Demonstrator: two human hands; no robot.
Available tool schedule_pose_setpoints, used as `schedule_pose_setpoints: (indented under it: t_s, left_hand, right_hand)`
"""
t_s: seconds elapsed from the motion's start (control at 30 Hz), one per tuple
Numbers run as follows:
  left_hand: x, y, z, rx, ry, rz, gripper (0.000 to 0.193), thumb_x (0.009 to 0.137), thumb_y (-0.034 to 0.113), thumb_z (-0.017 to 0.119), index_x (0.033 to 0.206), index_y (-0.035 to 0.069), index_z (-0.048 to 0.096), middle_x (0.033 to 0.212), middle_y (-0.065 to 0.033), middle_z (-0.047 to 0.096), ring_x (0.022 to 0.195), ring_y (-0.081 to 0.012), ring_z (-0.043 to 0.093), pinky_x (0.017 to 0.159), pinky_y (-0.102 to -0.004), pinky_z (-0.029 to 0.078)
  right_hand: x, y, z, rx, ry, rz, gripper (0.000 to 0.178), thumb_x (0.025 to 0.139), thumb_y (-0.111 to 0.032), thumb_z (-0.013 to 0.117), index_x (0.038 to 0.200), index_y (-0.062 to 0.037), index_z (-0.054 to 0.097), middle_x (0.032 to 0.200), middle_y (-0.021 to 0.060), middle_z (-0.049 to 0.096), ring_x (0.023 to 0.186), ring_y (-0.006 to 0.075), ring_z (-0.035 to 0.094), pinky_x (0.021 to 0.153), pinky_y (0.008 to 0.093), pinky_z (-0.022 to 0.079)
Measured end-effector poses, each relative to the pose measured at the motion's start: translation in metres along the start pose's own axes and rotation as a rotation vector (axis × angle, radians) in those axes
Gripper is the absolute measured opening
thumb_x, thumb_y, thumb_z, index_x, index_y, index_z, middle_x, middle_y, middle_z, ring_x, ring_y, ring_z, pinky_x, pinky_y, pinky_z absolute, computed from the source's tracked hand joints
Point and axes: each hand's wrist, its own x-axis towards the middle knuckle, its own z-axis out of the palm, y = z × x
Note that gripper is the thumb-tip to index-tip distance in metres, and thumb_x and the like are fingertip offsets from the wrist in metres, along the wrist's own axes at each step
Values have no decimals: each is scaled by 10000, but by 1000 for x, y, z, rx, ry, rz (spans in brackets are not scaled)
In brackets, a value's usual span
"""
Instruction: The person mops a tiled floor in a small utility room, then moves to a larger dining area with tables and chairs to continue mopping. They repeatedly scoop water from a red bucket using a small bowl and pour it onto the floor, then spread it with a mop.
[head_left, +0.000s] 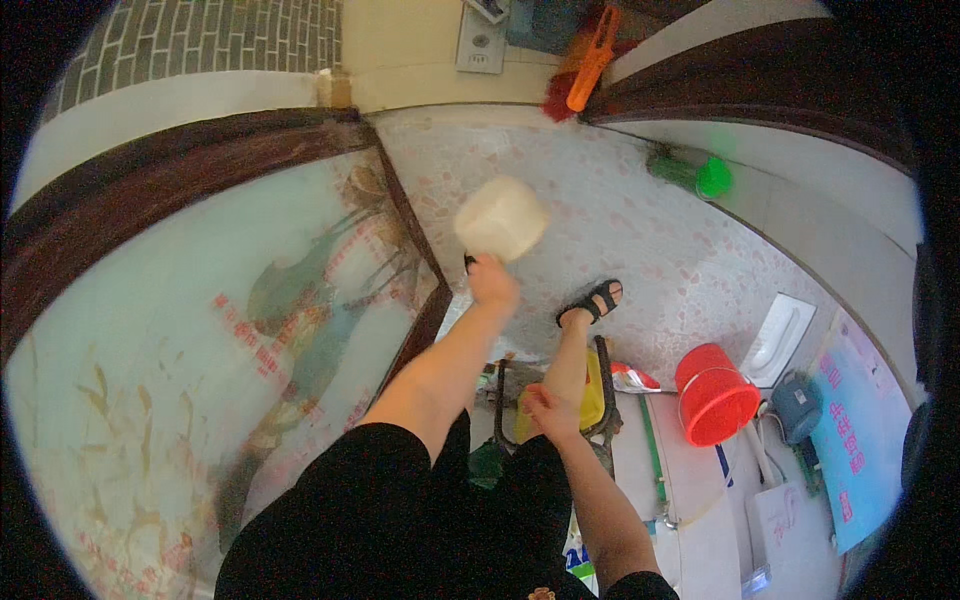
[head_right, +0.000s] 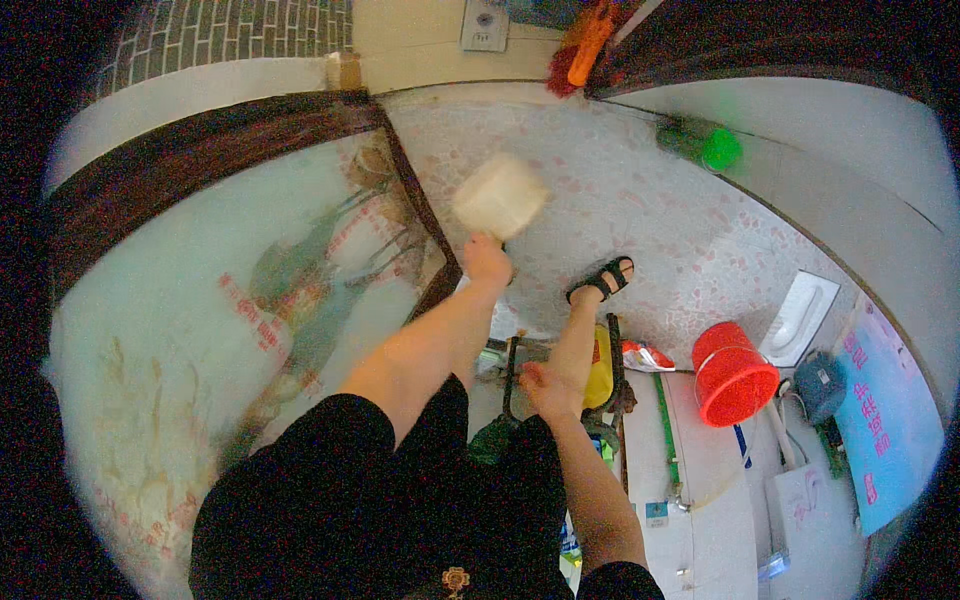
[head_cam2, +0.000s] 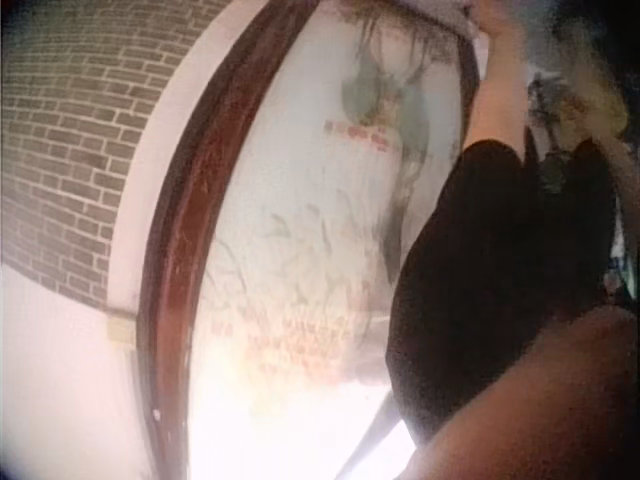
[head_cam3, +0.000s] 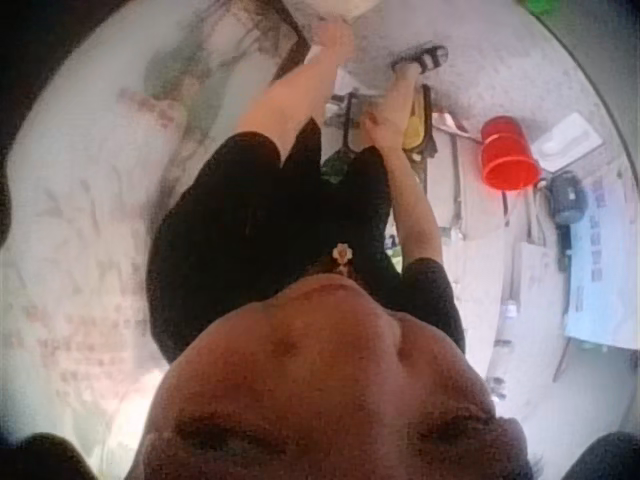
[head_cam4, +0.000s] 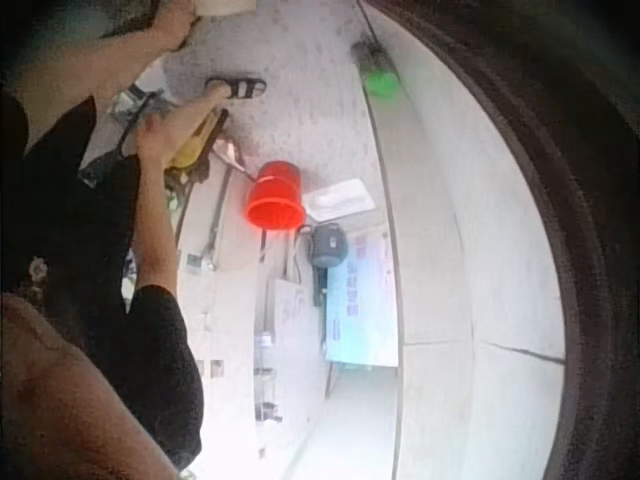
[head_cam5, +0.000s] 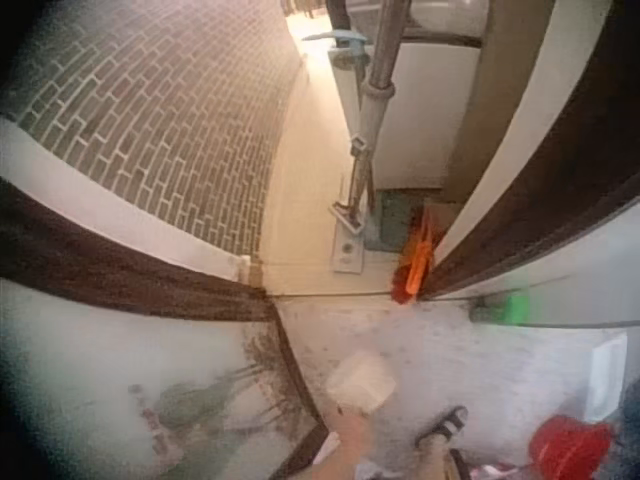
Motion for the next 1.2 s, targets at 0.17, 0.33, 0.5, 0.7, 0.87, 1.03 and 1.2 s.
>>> schedule_pose_setpoints:
  t_s: [0.17,0.33,0.5,0.7,0.87,1.03,1.2]
  left_hand:
    - [-81,16,15,-277,-143,8,269,731,45,498,980,-52,465,995,-247,505,960,-376,499,803,-405,411]
    - [-138,1,46,-388,-328,-52,273,772,107,523,1012,-21,504,898,-156,554,794,-263,544,649,-373,445]
    - [-158,-16,59,-887,-751,-320,194,710,103,593,860,-12,553,817,-118,546,736,-243,527,571,-399,429]
    - [-203,36,-7,-573,-709,-148,225,736,231,579,849,37,576,723,-91,554,672,-244,538,592,-392,439]
    - [-222,58,-78,135,-504,426,462,689,342,580,978,-18,581,919,-208,603,843,-300,593,704,-352,469]
    - [-189,24,-115,425,-361,582,384,714,314,545,984,47,595,926,-184,606,870,-335,572,743,-381,464]
    - [-214,15,-173,718,-301,380,422,748,357,534,987,13,582,979,-188,592,940,-320,550,787,-396,427]
  right_hand:
    - [-9,-18,-15,653,-4,183,391,893,-346,393,1139,-47,450,945,67,574,825,165,572,710,288,455]
    - [-21,-24,-35,903,-54,134,436,888,-430,382,1173,-101,411,1023,51,532,876,162,534,731,322,437]
    - [-48,-39,-43,951,-29,49,431,846,-416,494,1129,-96,444,1005,38,509,805,185,554,689,335,455]
    - [-70,-40,-74,1064,-12,-4,314,848,-322,500,1071,-104,464,872,59,556,726,172,543,606,287,459]
    - [-105,-22,-118,1303,38,101,277,849,-242,493,1046,-51,455,792,91,559,657,177,554,513,272,461]
    - [-113,62,-157,1516,247,23,283,861,-224,464,1073,-37,445,765,126,558,619,216,566,460,266,473]
    - [-143,135,-199,1601,505,47,252,854,-189,460,1084,-88,447,854,119,552,652,215,562,488,258,491]
